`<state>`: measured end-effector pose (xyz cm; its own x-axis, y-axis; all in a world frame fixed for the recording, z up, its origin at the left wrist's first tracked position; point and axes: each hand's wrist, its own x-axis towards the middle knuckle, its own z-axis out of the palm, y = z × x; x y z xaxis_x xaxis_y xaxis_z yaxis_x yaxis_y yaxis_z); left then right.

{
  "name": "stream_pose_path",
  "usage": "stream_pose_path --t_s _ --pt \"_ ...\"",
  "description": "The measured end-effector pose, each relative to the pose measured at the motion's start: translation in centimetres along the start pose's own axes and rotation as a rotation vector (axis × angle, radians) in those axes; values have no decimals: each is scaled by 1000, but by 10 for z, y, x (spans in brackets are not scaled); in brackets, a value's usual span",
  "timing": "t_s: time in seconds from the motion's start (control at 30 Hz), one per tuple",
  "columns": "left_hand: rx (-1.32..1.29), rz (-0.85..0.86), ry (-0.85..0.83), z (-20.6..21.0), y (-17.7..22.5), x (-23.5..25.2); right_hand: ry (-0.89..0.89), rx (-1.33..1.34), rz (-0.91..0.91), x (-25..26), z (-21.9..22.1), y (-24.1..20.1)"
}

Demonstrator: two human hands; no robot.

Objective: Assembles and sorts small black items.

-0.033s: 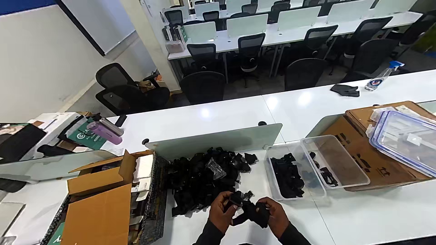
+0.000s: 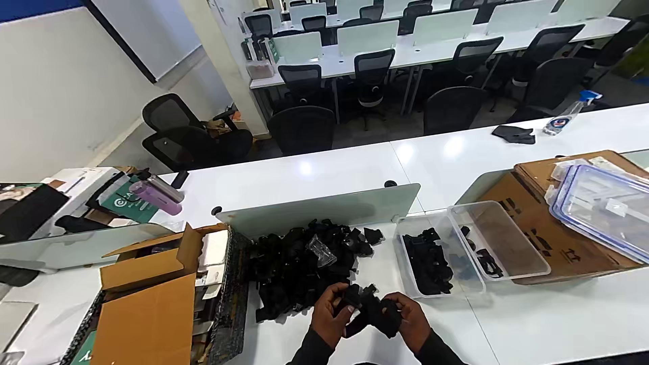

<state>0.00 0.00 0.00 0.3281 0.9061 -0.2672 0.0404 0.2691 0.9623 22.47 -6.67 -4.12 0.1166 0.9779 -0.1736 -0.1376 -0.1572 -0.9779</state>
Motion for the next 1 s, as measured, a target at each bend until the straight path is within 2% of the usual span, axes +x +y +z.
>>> stream_pose_path --t_s 0.2,0.4,0.67,0.77,0.87,1.0 --pt "-40 65 -113 3 0 -5 -10 258 56 3 1 0" --pt "13 182 -124 7 -11 -7 -94 368 -8 3 7 8" --pt "41 251 -97 9 -9 -8 -122 196 -296 2 9 6" --pt "10 196 -85 11 -6 -9 -127 135 -371 3 7 5" --pt "-21 134 -90 11 -5 -7 -140 98 -414 4 4 4" --pt "-73 105 -127 11 -5 -8 -136 169 -380 5 3 0"
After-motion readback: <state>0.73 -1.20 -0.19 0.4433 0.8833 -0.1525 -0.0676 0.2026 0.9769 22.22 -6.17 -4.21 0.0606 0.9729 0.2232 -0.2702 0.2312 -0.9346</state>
